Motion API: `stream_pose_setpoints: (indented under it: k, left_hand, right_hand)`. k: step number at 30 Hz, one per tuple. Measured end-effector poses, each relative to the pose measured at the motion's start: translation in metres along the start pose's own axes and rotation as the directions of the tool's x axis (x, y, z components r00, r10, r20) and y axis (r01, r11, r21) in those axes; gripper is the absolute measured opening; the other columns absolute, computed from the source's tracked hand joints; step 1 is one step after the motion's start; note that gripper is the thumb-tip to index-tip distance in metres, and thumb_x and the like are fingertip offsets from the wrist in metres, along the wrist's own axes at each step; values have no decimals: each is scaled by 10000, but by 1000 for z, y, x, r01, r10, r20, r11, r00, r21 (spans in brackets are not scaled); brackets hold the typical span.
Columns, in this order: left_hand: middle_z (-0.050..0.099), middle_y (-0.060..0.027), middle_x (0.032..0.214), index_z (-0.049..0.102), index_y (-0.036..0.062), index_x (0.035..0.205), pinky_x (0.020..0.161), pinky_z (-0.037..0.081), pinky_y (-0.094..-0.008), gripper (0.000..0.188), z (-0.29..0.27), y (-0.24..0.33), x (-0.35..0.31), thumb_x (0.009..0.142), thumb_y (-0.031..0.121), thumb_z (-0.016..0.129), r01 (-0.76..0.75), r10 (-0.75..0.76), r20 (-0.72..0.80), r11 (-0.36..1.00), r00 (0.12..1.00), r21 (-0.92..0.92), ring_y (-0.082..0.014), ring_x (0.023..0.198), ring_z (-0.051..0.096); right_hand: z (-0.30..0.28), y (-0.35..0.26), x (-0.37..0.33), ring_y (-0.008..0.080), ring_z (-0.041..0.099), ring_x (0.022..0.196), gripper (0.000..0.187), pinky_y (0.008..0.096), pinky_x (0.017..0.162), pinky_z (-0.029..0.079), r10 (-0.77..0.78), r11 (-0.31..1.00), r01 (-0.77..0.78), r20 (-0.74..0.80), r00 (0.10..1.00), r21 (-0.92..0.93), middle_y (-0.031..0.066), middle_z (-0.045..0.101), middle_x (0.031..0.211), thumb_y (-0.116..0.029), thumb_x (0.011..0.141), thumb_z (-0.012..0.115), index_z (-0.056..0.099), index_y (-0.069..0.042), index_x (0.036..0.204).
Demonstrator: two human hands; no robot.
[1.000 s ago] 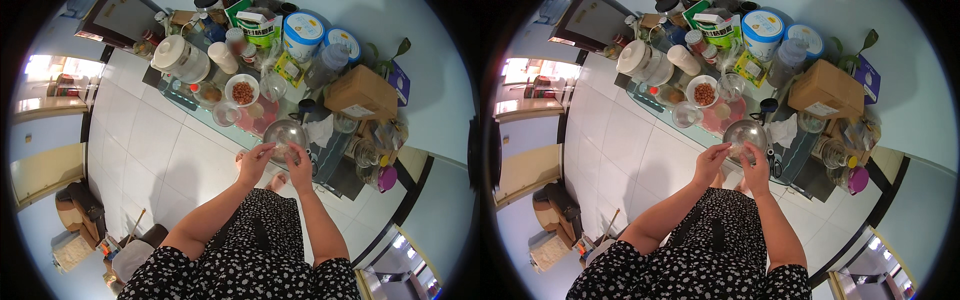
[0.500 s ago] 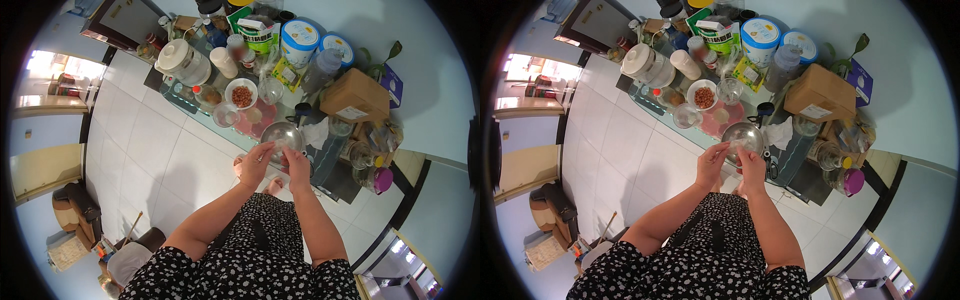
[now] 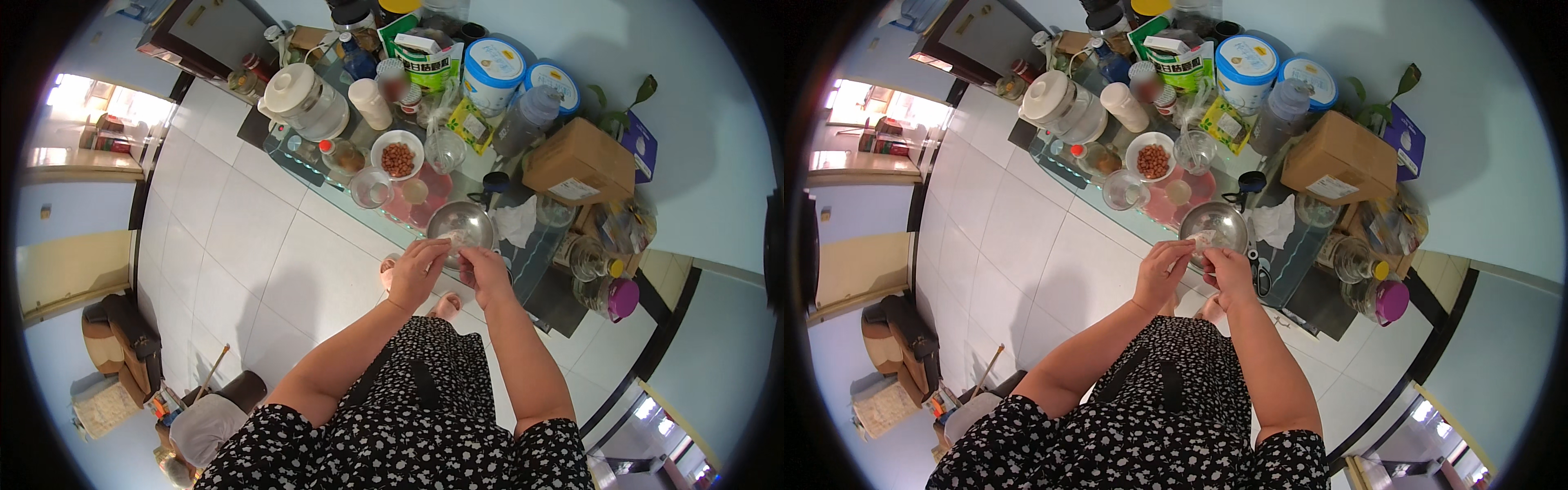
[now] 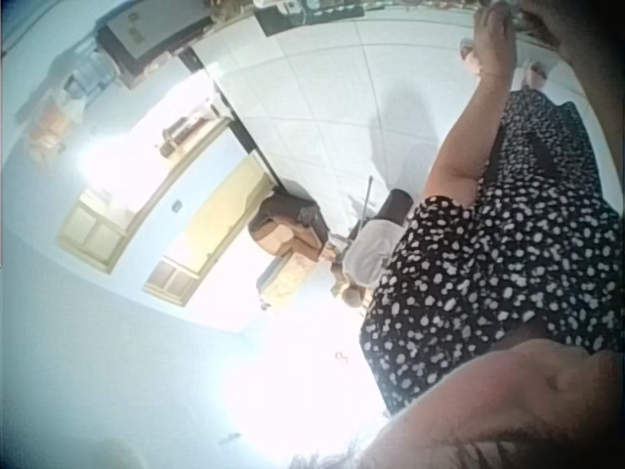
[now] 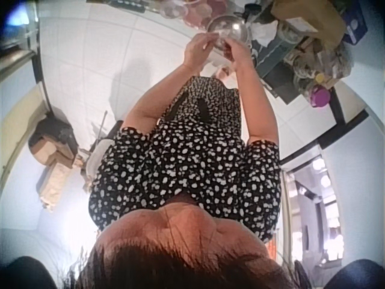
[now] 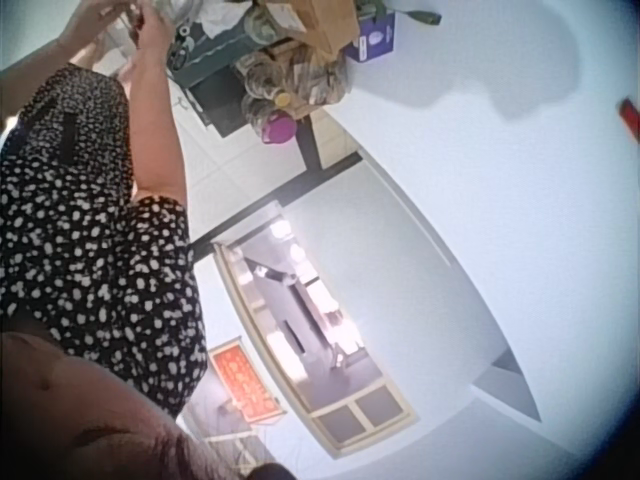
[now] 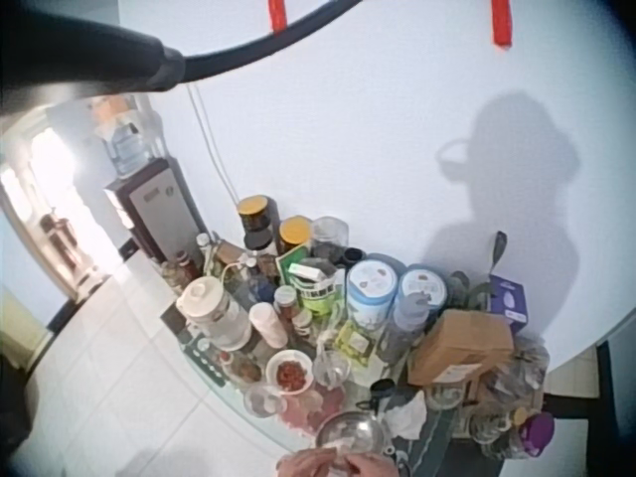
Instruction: The person retrieves a metal bowl and a plastic bag containing white noodles from a bedroom. They return to the living room, pour hot water from a kettle into a glass, and then use scissors to cut open the bag of noodles. The noodles are poured into the metal bowl.
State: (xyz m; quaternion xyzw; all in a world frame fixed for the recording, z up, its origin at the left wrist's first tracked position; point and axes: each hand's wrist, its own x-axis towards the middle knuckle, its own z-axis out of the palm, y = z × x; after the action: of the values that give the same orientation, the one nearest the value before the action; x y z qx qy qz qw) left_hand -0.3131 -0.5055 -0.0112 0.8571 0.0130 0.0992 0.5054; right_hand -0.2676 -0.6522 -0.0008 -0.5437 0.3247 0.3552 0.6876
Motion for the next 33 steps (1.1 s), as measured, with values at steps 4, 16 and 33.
stream_pose_setpoints:
  k: [4,16,33]
  left_hand:
    - [672,-86,966,650,23,972,747,510,-311,162,-14,28,11,830,100,650,355,-332,181,928,926,-115,-219,904,636]
    - [614,-102,884,612,-7,901,733,481,-321,187,-9,12,30,816,155,649,403,-368,371,915,852,-17,-223,814,616]
    - [572,-103,873,530,10,916,722,463,-335,140,-8,13,20,865,131,578,267,-223,393,962,892,-62,-235,794,573]
  right_hand:
    - [3,5,-2,112,575,633,186,276,580,480,-262,948,258,3,965,-187,26,634,746,-185,851,626,631,1,857]
    - [5,-9,-22,330,620,723,160,415,653,479,-649,269,541,266,713,-797,143,634,778,-168,813,615,578,-11,810]
    - [8,-7,-27,318,593,762,124,425,681,475,-708,47,502,325,627,-864,127,602,808,-158,805,597,559,-40,791]
